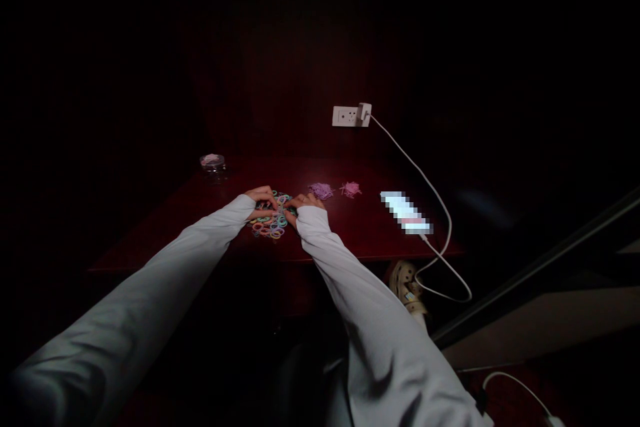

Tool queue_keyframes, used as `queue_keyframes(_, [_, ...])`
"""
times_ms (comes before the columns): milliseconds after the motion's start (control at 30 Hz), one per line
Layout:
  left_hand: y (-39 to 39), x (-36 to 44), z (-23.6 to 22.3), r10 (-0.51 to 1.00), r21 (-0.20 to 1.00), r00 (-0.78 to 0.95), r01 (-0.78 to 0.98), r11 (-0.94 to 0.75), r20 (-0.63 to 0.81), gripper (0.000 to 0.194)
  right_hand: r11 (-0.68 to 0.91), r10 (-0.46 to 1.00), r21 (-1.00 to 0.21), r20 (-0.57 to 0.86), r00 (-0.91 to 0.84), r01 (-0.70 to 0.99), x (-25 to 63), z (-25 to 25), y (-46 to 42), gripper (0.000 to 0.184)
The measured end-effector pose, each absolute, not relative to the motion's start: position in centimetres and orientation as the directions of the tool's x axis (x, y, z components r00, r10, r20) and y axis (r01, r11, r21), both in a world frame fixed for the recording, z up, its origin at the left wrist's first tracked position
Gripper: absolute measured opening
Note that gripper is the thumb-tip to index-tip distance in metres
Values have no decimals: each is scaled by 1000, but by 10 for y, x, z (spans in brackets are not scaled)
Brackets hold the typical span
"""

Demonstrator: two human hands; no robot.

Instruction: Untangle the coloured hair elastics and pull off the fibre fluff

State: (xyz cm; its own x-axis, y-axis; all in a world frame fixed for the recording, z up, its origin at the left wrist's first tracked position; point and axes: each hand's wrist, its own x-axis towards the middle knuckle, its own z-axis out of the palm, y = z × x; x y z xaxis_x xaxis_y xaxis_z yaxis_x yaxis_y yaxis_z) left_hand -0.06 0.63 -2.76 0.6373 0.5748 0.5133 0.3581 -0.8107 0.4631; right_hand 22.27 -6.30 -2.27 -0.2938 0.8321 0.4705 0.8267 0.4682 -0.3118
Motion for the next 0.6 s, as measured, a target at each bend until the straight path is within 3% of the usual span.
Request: queue_keyframes(600, [-1, 1, -20, 547, 408, 630, 369, -835, 551, 20, 435, 856, -350, 447, -260, 830, 221, -22, -61, 27])
